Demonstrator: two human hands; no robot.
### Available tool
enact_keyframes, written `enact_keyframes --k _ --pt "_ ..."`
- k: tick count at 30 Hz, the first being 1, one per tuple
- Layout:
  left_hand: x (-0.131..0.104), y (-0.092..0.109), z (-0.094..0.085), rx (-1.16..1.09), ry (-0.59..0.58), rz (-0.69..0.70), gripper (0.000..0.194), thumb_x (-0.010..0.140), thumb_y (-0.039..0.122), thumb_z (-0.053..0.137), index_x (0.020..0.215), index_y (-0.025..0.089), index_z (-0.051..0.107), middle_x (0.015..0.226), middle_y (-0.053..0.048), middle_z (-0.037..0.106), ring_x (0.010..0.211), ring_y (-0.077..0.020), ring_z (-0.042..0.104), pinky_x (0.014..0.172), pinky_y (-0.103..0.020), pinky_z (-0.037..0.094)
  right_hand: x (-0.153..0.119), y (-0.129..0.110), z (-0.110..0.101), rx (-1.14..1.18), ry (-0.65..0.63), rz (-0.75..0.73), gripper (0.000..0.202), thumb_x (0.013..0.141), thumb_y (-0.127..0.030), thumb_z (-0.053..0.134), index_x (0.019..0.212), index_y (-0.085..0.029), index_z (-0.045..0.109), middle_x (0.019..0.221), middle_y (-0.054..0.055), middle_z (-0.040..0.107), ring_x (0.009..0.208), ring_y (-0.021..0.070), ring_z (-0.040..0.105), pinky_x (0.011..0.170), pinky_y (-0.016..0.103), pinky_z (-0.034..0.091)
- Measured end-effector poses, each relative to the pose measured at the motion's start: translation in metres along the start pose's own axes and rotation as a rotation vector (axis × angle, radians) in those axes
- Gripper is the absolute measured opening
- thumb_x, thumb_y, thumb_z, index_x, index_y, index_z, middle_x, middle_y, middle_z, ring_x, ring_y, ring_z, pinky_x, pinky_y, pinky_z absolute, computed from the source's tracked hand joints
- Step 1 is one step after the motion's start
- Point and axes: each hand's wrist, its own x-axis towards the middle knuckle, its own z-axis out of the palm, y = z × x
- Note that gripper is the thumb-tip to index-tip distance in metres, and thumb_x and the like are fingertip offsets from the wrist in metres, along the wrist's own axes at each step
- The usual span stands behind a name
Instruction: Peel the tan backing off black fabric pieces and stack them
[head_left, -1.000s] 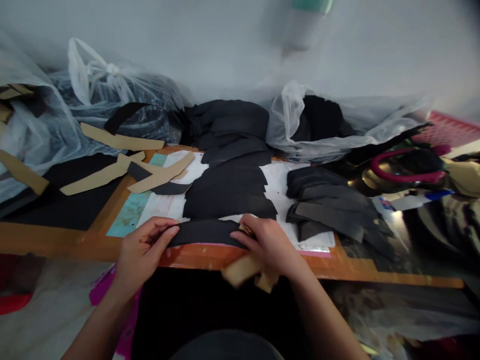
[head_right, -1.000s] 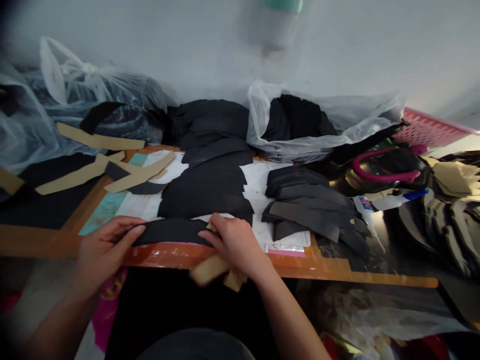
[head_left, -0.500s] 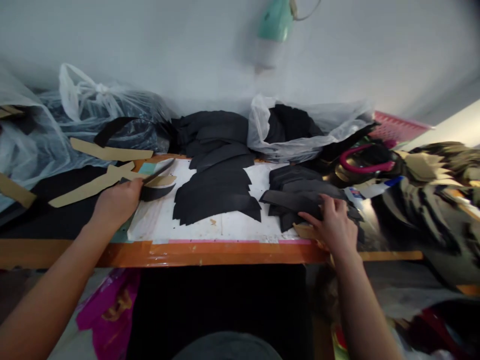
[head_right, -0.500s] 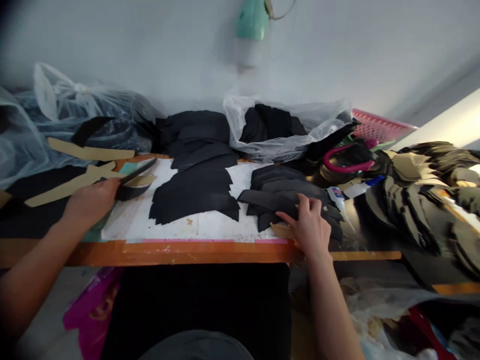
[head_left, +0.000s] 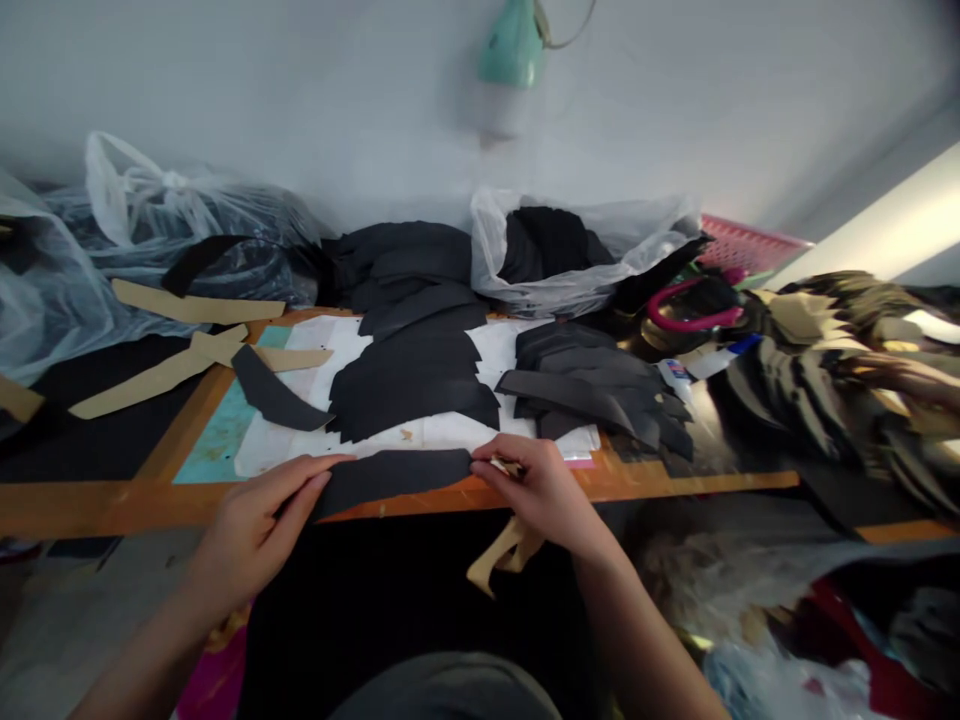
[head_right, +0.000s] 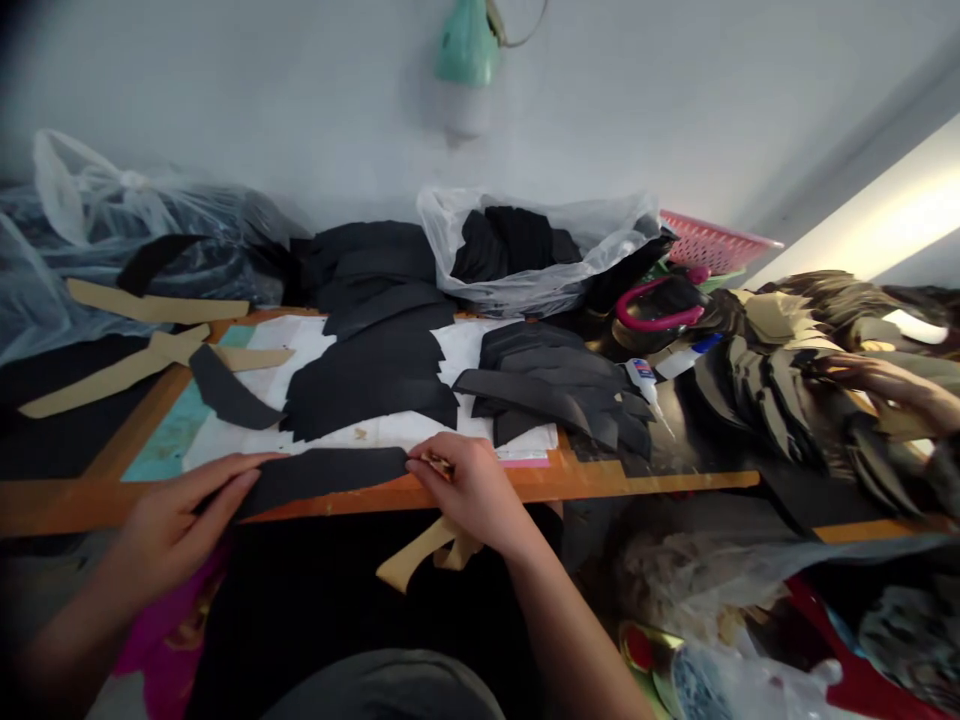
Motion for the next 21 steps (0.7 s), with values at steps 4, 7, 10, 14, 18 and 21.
enact_keyframes --k 4,7,10,14,18,21 --pt "0.002 0.006 0.005 0.109 0.129 0.049 0.038 0.097 0.028 0.060 0.135 0.029 0.065 0.121 -0.006 0.070 0.111 -0.0201 0.069 0.098 -0.029 0.053 -0.004 0.005 0.010 0.297 -0.127 0.124 0.020 0.090 -0.033 0.071 0.078 -0.016 0.068 0.065 -0.002 0.058 0.059 0.0097 0.045 0.056 0.024 0.032" --pt "0.009 0.032 0.014 0.080 0.176 0.176 0.046 0.094 0.016 0.063 0.138 0.028 0.062 0.125 -0.008 0.064 0.112 -0.0180 0.067 0.100 -0.029 0.053 -0.010 0.002 0.023 0.576 -0.195 0.170 0.031 0.084 -0.040 0.078 0.074 -0.016 0.062 0.062 -0.005 0.049 0.056 0.0075 0.035 0.053 0.023 0.025" --pt "0.016 0.060 0.028 -0.128 0.076 0.350 0.045 0.095 0.005 0.058 0.134 0.027 0.064 0.119 -0.006 0.066 0.105 -0.0116 0.069 0.091 -0.021 0.055 -0.015 -0.006 0.039 0.752 -0.211 0.173 0.038 0.082 -0.046 0.081 0.073 -0.017 0.059 0.061 -0.007 0.044 0.055 0.0067 0.031 0.052 0.023 0.023" --pt "0.020 0.074 0.045 -0.296 0.121 0.393 0.033 0.092 0.005 0.063 0.120 0.021 0.068 0.107 -0.004 0.071 0.098 -0.0104 0.070 0.086 -0.019 0.057 -0.022 -0.013 0.058 0.894 -0.164 0.206 0.043 0.082 -0.052 0.080 0.073 -0.019 0.054 0.057 -0.008 0.044 0.049 0.0056 0.031 0.047 0.021 0.023" --pt "0.010 0.068 0.052 -0.325 0.218 0.307 0.025 0.087 0.002 0.067 0.104 0.020 0.070 0.099 -0.002 0.071 0.090 -0.0110 0.070 0.080 -0.022 0.058 -0.021 -0.005 0.067 1.112 -0.113 0.258 0.044 0.087 -0.054 0.075 0.074 -0.020 0.051 0.052 -0.010 0.038 0.043 0.0049 0.027 0.043 0.019 0.030" --pt "0.001 0.060 0.052 -0.377 0.454 0.158 0.023 0.086 0.000 0.065 0.097 0.020 0.068 0.101 -0.003 0.069 0.092 -0.0148 0.069 0.081 -0.029 0.059 -0.013 0.008 0.061 1.296 0.136 0.311 0.041 0.087 -0.051 0.074 0.076 -0.022 0.048 0.054 -0.010 0.035 0.045 0.0061 0.024 0.038 0.015 0.026"
